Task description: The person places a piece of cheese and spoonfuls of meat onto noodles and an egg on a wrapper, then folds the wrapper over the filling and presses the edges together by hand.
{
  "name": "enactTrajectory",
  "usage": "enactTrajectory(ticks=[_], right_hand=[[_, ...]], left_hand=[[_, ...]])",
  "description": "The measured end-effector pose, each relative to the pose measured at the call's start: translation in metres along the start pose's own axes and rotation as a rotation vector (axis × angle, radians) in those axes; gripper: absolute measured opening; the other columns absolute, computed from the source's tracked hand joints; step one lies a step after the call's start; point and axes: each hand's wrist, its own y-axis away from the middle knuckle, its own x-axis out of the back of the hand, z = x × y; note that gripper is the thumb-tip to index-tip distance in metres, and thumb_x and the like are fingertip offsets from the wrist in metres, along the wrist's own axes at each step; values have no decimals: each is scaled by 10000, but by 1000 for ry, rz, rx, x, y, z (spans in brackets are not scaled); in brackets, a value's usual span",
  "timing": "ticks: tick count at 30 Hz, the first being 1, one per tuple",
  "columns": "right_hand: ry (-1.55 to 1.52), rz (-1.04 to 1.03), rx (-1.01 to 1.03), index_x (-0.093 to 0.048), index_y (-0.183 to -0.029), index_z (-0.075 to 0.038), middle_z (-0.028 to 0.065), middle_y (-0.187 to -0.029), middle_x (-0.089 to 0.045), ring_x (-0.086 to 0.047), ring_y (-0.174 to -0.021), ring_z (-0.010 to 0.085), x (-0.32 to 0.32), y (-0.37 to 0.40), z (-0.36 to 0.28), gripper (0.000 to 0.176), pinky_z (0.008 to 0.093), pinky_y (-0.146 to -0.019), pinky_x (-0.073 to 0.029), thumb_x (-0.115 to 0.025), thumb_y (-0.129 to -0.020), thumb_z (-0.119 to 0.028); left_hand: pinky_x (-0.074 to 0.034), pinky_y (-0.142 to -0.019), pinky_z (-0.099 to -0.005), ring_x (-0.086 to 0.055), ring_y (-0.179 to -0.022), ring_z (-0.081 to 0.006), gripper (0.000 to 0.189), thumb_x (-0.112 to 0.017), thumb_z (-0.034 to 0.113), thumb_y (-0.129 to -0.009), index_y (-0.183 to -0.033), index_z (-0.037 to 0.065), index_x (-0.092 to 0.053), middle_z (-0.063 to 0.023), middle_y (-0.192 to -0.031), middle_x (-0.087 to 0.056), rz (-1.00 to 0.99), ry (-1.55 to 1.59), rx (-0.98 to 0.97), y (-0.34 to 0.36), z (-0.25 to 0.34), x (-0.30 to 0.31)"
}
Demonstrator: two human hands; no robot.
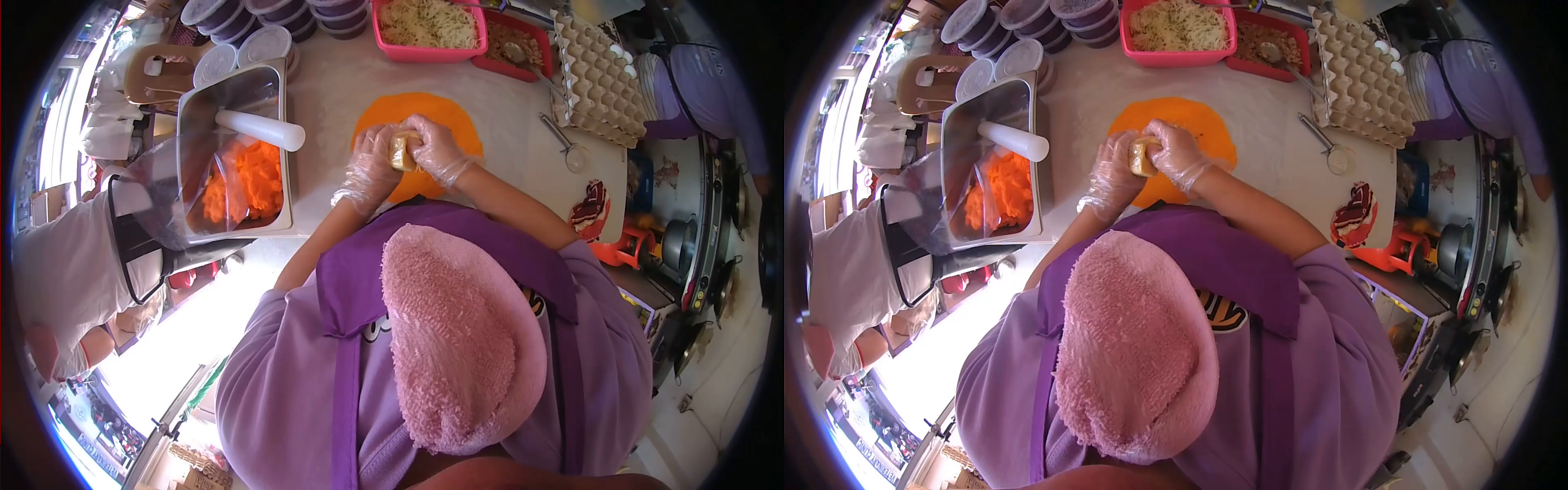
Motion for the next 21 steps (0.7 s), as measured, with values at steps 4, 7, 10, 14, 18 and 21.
enactTrajectory(ticks=[4,7,10,14,18,21], right_hand=[[159,13,80,-591,-987,-23,182,-922,-637,-622,-849,336,5,-3,3,189,379,-745,-489,-603,-806,-78],[168,-19,143,-597,-990,-21,182,-928,-639,-625,-836,342,6,-8,17,199,383,-740,-496,-604,-800,-83],[265,-94,246,-608,-1009,-23,186,-962,-636,-619,-871,337,14,-15,27,222,375,-772,-494,-602,-795,-82],[250,96,229,-623,-1050,-37,164,-1074,-606,-592,-973,287,36,-19,37,240,343,-853,-472,-586,-815,-62],[229,100,74,-617,-1054,-36,103,-1138,-527,-546,-977,246,51,-27,48,220,321,-893,-454,-578,-839,-65],[258,-11,115,-627,-1031,-48,112,-1010,-540,-556,-904,251,46,-25,43,209,328,-862,-462,-619,-826,-88]], left_hand=[[-449,-867,-453,-532,-1026,-372,456,-695,102,-725,-1134,22,-511,-191,-1111,-552,-27,-66,41,1,1,-3],[-446,-882,-460,-528,-1039,-373,467,-687,98,-728,-1149,16,-504,-201,-1112,-549,-50,-73,79,4,2,-5],[-446,-885,-469,-529,-1042,-381,480,-690,109,-724,-1156,20,-503,-205,-1114,-554,-58,-59,83,6,-2,-8],[-425,-908,-472,-499,-1049,-413,511,-679,98,-710,-1177,28,-482,-197,-1140,-537,-88,6,297,13,-10,-6],[-448,-884,-451,-527,-1034,-400,512,-704,109,-706,-1169,32,-497,-203,-1115,-551,-45,-12,388,20,-28,-1],[-471,-866,-430,-558,-1016,-383,486,-718,120,-716,-1149,27,-516,-208,-1092,-565,-11,-7,405,22,-28,0]])
